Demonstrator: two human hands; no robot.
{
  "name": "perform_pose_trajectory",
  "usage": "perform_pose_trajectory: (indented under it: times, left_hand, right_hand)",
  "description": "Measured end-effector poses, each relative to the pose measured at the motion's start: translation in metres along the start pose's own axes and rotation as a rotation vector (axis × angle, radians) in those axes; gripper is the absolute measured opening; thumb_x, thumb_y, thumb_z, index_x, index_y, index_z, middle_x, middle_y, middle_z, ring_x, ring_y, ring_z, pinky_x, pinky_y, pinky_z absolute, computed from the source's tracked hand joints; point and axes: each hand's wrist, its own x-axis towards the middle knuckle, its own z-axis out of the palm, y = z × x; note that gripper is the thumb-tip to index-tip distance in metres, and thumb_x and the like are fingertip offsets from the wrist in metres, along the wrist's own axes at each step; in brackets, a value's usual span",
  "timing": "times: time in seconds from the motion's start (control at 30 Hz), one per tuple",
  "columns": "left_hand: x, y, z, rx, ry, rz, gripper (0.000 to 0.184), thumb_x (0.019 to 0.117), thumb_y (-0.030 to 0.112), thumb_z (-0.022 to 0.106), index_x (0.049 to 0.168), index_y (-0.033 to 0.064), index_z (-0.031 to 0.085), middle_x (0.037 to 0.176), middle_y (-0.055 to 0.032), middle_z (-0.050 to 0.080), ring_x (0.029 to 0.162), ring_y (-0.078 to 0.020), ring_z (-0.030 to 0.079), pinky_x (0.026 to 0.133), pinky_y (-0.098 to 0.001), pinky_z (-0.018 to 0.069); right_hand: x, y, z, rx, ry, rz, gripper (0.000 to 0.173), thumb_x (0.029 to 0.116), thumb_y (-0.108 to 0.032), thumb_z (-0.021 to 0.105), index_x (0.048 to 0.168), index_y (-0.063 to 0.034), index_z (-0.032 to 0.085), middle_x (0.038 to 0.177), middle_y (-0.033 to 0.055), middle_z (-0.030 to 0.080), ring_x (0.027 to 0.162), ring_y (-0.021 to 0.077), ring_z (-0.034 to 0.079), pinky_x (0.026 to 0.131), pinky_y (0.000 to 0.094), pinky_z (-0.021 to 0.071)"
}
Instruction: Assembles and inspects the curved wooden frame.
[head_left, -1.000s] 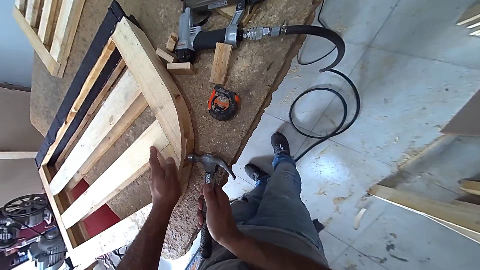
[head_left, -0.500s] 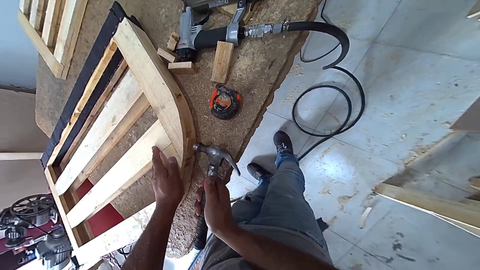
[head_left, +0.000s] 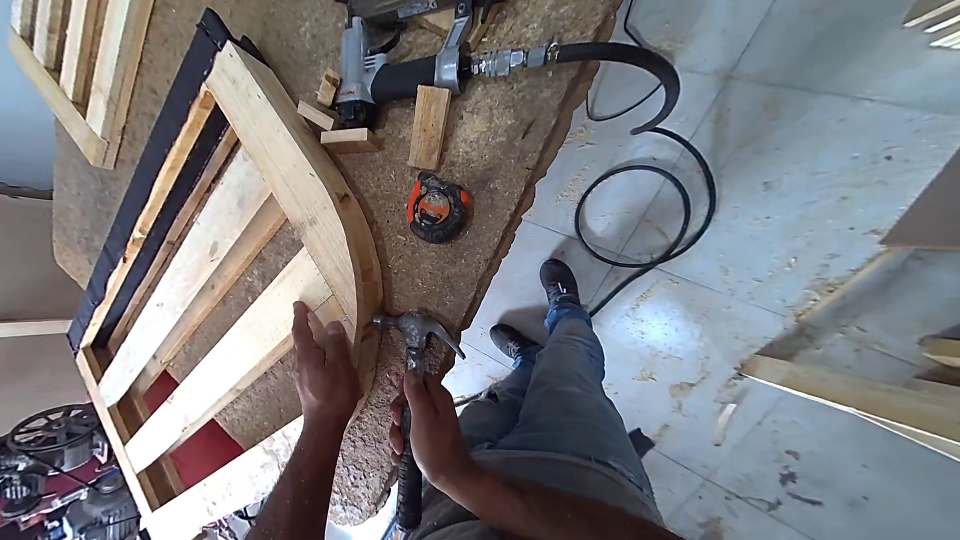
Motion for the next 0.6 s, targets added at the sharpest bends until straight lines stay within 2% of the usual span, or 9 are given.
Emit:
perform_pose_trajectory:
  times: [0.2,0.3,0.53,0.6]
  left_hand:
    - [0.000,0.001,0.000,-0.003,0.008,0.000,0.063,0.1085,0.039,0.044,0.165,0.0236,0.021,0.157,-0.0133,0.045,0.134,-0.0325,0.054,0.107,-0.0598,0.0444]
    - [0.001,-0.001,0.001,-0.014,0.007,0.000,0.063,0.1083,0.039,0.043,0.165,0.0242,0.021,0.157,-0.0129,0.046,0.134,-0.0317,0.054,0.107,-0.0593,0.0448]
    - [0.002,-0.001,0.000,0.001,0.009,-0.025,0.063,0.1083,0.040,0.044,0.165,0.0257,0.020,0.149,-0.0167,0.053,0.126,-0.0363,0.059,0.100,-0.0621,0.0476]
    - [0.000,0.001,-0.001,0.008,0.009,-0.028,0.063,0.1082,0.039,0.044,0.165,0.0250,0.021,0.149,-0.0173,0.053,0.126,-0.0378,0.059,0.100,-0.0637,0.0469]
  right_hand:
    - [0.005,-0.006,-0.004,0.001,-0.020,0.014,0.040,0.1119,-0.031,0.029,0.105,0.0005,0.052,0.068,0.0055,0.056,0.046,0.0183,0.057,0.043,0.0360,0.0570]
    - [0.010,-0.012,0.000,0.036,0.006,-0.009,0.039,0.1120,-0.029,0.028,0.101,0.0004,0.051,0.066,0.0058,0.055,0.046,0.0185,0.057,0.043,0.0360,0.0568]
    - [0.020,-0.023,0.013,0.070,0.051,-0.016,0.040,0.1131,-0.027,0.026,0.097,0.0004,0.050,0.063,0.0064,0.054,0.045,0.0180,0.057,0.044,0.0345,0.0572]
    - [0.019,-0.021,0.010,0.060,0.024,-0.017,0.040,0.1128,-0.029,0.027,0.102,0.0010,0.051,0.065,0.0066,0.054,0.046,0.0190,0.057,0.044,0.0358,0.0571]
